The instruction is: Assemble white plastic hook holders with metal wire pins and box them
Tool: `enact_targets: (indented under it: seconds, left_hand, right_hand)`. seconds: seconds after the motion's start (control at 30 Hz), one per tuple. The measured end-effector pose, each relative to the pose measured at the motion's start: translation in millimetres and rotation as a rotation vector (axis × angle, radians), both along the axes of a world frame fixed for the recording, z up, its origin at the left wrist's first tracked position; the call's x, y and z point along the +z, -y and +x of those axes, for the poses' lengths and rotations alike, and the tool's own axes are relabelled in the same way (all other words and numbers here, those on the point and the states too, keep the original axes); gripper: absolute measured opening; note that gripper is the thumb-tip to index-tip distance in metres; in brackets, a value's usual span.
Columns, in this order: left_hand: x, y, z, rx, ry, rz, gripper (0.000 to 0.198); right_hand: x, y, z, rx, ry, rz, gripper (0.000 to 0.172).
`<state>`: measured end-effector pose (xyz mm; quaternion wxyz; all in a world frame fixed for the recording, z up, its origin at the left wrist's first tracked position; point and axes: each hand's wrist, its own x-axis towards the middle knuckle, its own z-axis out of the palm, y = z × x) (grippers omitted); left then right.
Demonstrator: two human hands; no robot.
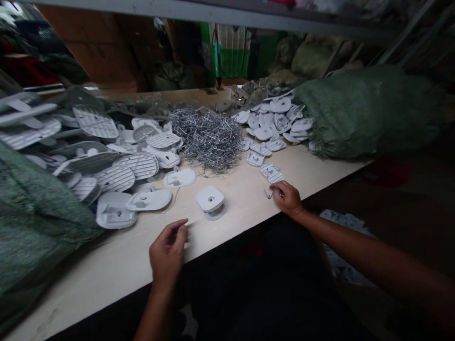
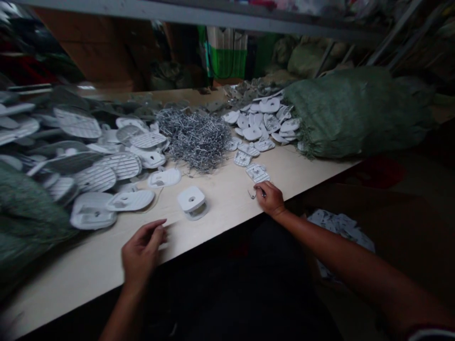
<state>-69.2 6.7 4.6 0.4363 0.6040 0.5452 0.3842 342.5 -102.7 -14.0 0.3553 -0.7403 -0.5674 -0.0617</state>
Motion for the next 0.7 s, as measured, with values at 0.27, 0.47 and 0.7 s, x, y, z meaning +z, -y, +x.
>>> enact_targets:
  seconds: [0.27,0.47,0.7]
  left_hand:
    - [3.8,1,8,0.079,-0.179,0.019,0.052]
    - [6.0,13,5,0.127,-0.341,0.130,0.045]
    - [8.3,17,28,0.193,-0.581,0.355,0.030]
  right_hand:
    - [5.9,3,0,0.082,-0.045,0.016,0.022]
    - [9.6,7,-1,0.130,-0.012,-0.041,0.022]
    - [7.1,9,6,0.187,-0.125,-0.055,0.020]
